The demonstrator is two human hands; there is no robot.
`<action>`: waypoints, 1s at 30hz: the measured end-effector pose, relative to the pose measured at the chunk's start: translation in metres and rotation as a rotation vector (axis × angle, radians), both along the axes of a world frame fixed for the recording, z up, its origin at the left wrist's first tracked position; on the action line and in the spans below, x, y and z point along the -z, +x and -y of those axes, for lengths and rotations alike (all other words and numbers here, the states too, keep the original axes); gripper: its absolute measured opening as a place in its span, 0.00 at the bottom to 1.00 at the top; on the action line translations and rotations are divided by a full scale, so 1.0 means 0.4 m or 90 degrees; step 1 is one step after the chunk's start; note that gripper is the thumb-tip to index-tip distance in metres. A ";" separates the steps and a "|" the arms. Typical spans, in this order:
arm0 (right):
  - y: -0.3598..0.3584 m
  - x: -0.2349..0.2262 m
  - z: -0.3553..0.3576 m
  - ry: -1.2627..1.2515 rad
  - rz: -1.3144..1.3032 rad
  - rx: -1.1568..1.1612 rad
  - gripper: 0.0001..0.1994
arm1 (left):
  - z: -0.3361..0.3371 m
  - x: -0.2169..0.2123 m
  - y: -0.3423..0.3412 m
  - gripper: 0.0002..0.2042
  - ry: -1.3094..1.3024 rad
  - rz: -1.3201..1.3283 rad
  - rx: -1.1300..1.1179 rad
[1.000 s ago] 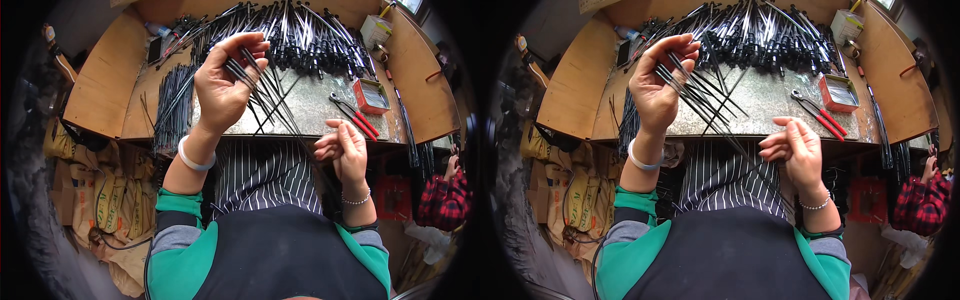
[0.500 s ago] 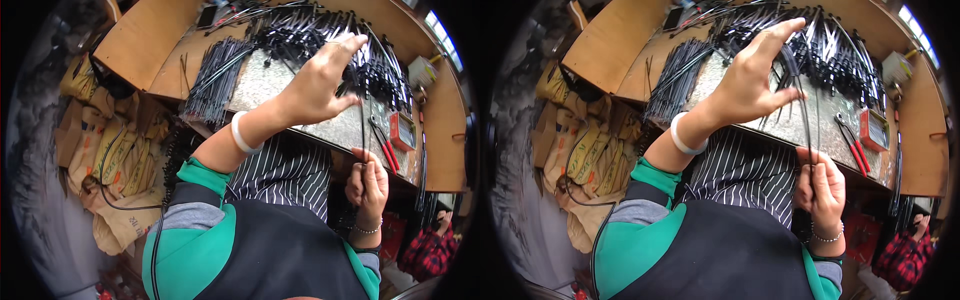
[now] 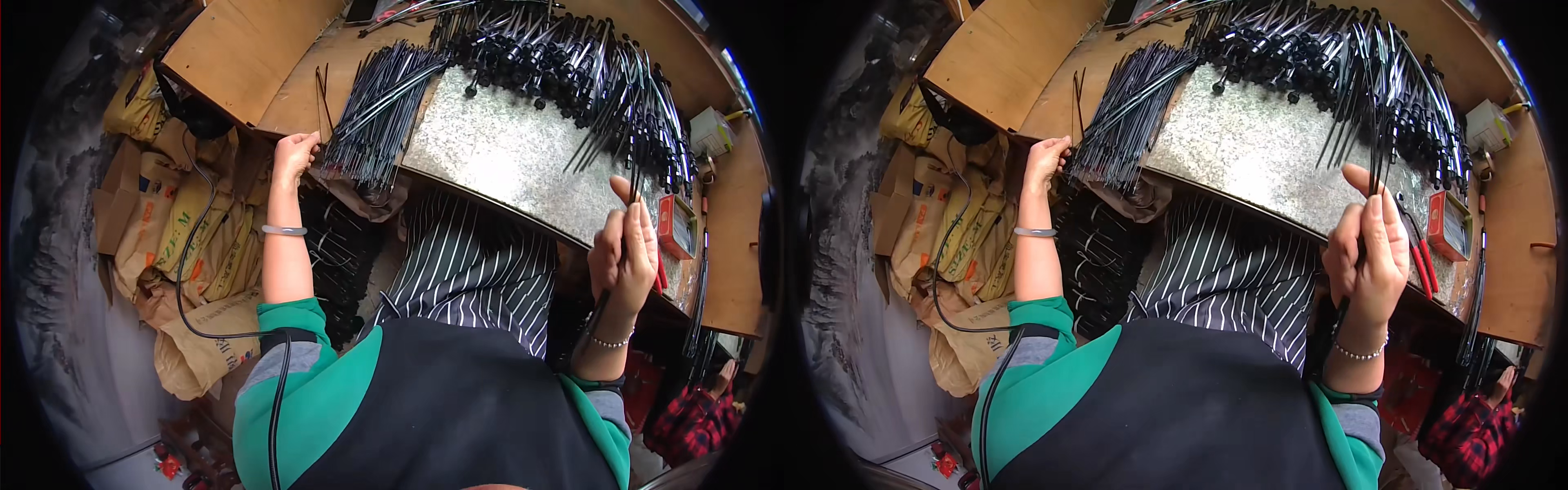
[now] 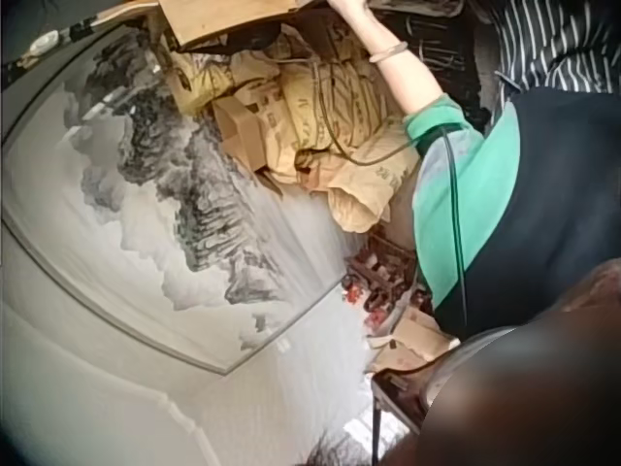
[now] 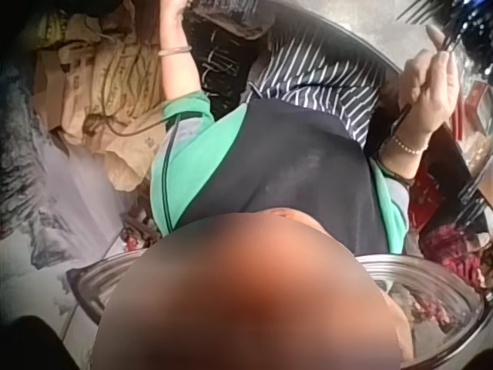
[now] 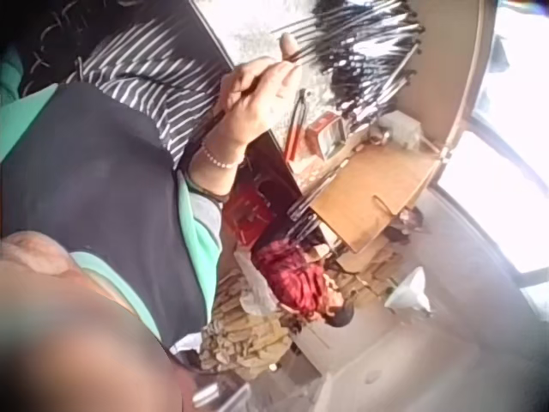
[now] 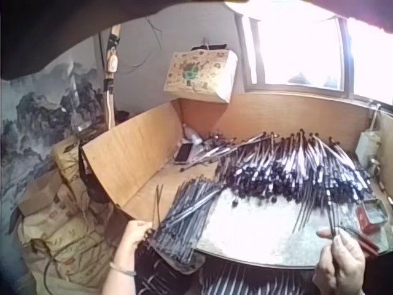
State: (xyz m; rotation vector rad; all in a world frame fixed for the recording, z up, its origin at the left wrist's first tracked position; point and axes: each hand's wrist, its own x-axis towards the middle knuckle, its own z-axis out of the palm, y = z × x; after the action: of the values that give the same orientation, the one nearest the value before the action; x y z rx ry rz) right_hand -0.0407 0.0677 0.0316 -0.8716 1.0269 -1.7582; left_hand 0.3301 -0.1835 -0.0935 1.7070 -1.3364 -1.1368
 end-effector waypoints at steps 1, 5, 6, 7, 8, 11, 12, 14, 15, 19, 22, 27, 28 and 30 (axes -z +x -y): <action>0.010 0.001 0.013 0.007 -0.004 0.012 0.18 | -0.002 0.000 -0.001 0.13 0.001 -0.001 0.001; 0.037 0.010 0.037 0.020 -0.030 0.029 0.17 | -0.012 -0.011 -0.019 0.12 -0.015 0.028 -0.030; 0.039 0.014 0.041 0.019 -0.037 0.030 0.17 | -0.021 -0.020 -0.034 0.12 -0.153 0.105 -0.044; 0.040 0.016 0.048 0.020 -0.038 0.036 0.17 | -0.026 -0.031 -0.055 0.12 -0.293 0.181 -0.056; 0.046 0.017 0.055 0.014 -0.040 0.031 0.17 | -0.031 -0.046 -0.075 0.11 -0.431 0.257 -0.068; 0.063 0.014 0.059 0.006 -0.044 0.019 0.16 | -0.014 -0.080 -0.133 0.11 -0.589 0.359 0.176; 0.062 0.015 0.064 -0.001 -0.042 0.016 0.16 | -0.013 -0.083 -0.160 0.12 -0.555 0.344 0.210; 0.058 0.019 0.068 -0.016 -0.037 0.010 0.16 | -0.017 -0.082 -0.186 0.11 -0.398 0.459 0.276; 0.054 0.021 0.064 -0.015 -0.039 0.020 0.16 | -0.023 -0.081 -0.201 0.10 -0.391 0.450 0.274; 0.042 0.028 0.052 -0.018 -0.045 0.039 0.16 | -0.057 -0.097 -0.239 0.09 -0.400 0.403 0.254; 0.037 0.028 0.047 -0.018 -0.060 0.043 0.16 | -0.086 -0.110 -0.254 0.08 -0.346 0.322 0.245; 0.030 0.039 0.039 -0.011 -0.062 0.044 0.16 | -0.164 -0.054 -0.308 0.08 -0.172 -0.225 0.259; 0.029 0.038 0.038 -0.010 -0.061 0.049 0.16 | -0.182 -0.048 -0.318 0.08 -0.183 -0.123 0.257; 0.024 0.035 0.038 -0.019 -0.055 0.040 0.16 | -0.197 -0.051 -0.337 0.07 -0.208 0.003 0.257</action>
State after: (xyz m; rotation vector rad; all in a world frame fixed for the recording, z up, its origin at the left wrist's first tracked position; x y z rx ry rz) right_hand -0.0310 0.0523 0.0176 -0.9511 1.0971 -1.8049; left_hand 0.1951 -0.1046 -0.0732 1.2382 -1.8127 -1.0531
